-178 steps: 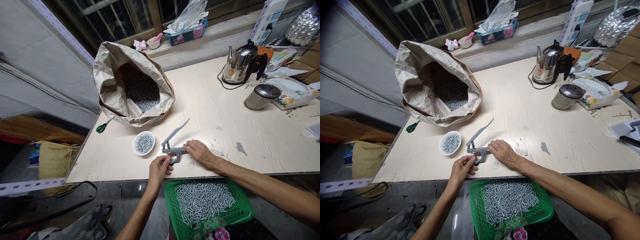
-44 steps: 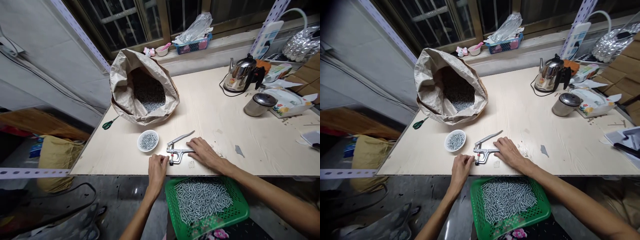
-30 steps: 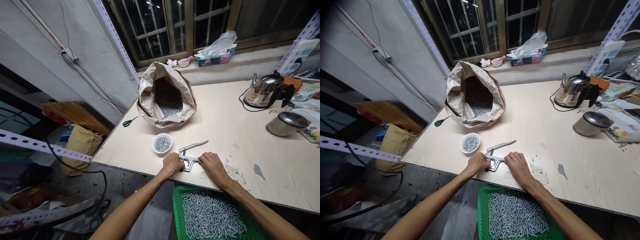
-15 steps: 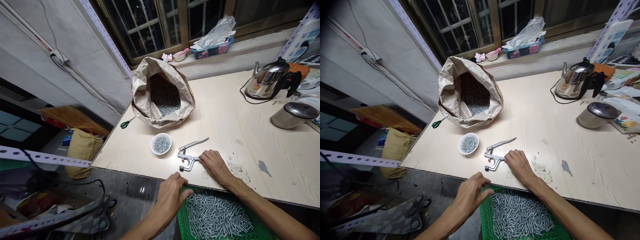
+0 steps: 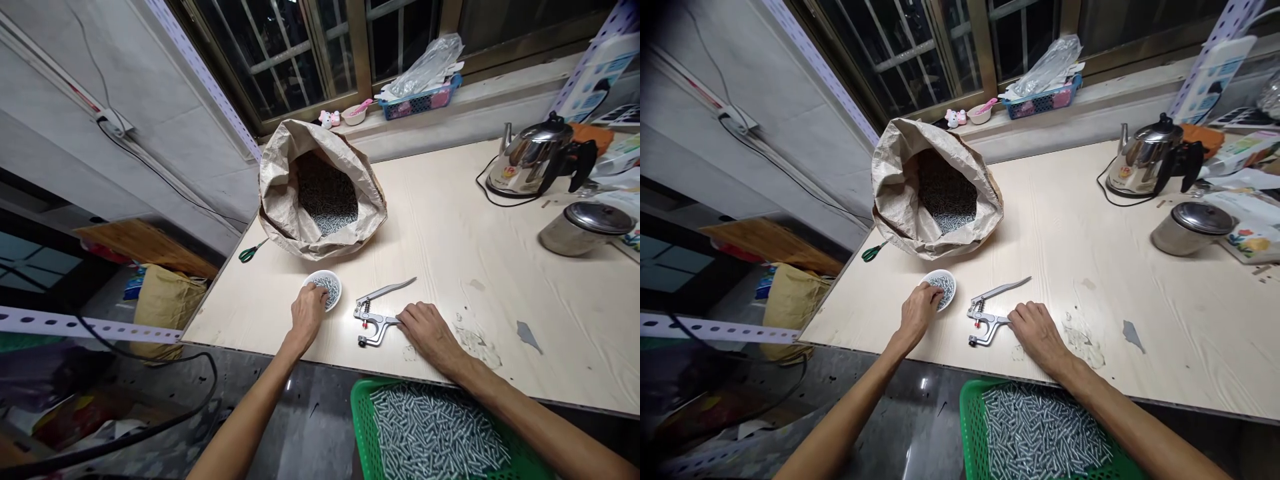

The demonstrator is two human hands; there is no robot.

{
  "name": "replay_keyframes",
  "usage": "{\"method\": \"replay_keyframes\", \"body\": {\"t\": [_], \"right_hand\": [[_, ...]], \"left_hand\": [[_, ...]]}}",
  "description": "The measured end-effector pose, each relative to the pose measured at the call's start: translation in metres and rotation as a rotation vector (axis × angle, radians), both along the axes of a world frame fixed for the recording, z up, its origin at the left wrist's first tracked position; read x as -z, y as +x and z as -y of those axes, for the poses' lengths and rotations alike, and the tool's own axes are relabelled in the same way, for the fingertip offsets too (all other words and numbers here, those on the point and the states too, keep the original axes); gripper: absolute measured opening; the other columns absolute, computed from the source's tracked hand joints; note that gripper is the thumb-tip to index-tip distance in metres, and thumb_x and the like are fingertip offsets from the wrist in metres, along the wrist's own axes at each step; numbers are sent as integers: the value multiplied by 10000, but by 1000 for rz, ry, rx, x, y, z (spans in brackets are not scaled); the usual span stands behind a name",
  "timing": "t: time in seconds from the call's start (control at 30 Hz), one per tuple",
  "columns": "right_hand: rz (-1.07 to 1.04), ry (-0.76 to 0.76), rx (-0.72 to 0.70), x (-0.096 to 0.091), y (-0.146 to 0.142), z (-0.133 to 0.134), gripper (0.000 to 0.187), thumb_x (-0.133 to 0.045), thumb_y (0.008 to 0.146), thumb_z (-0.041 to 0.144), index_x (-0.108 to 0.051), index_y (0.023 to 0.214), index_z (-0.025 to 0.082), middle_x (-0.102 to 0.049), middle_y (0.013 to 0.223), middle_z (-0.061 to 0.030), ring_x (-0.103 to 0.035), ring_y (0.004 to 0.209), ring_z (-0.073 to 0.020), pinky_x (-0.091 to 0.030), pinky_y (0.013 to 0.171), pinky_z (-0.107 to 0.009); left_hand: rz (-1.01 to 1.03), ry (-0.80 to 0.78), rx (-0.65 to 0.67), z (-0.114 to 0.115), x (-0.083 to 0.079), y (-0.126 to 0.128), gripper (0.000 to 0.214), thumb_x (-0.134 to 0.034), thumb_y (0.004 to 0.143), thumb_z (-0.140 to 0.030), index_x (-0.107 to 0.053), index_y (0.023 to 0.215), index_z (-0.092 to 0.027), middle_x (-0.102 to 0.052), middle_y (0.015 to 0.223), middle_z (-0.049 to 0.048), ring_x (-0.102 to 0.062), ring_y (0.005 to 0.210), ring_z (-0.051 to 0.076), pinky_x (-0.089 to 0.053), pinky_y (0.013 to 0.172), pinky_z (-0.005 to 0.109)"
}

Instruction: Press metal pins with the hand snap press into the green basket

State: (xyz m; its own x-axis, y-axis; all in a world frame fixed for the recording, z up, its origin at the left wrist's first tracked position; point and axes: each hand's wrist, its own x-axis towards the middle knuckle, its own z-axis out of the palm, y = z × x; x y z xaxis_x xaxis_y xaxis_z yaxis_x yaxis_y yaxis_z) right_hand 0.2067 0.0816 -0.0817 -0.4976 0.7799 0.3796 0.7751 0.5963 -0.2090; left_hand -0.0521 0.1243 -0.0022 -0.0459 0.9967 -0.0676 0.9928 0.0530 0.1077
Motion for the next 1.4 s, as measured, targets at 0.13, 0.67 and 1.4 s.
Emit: {"method": "replay_keyframes", "body": {"t": [0.13, 0.67, 1.4], "right_hand": [[-1, 15, 2, -1, 0, 0, 129, -456, 921, 147, -567, 865, 182, -554, 820, -60, -458, 781, -221, -325, 720, -351], [-23, 288, -79, -9, 0, 2, 197, -405, 944, 75, -558, 856, 161, -555, 759, -25, -437, 724, -159, -301, 756, -333], [21, 188, -75, -4, 0, 1, 215, -399, 952, 105, -545, 811, 178, -539, 735, -13, -417, 717, -161, -260, 755, -342]], "left_hand": [[176, 44, -7, -3, -3, -9, 164, -534, 852, -205, -688, 907, -198, -663, 989, 51, -608, 918, 182, -451, 761, 256], [867, -1, -205, 73, 25, 42, 253, -606, 724, -391, -694, 756, -156, -713, 740, 46, -643, 693, 180, -485, 661, 265], [828, -333, -213, 59, 31, 40, 222, -611, 705, -361, -634, 656, -145, -575, 502, -12, -523, 455, 121, -409, 469, 226]]}}
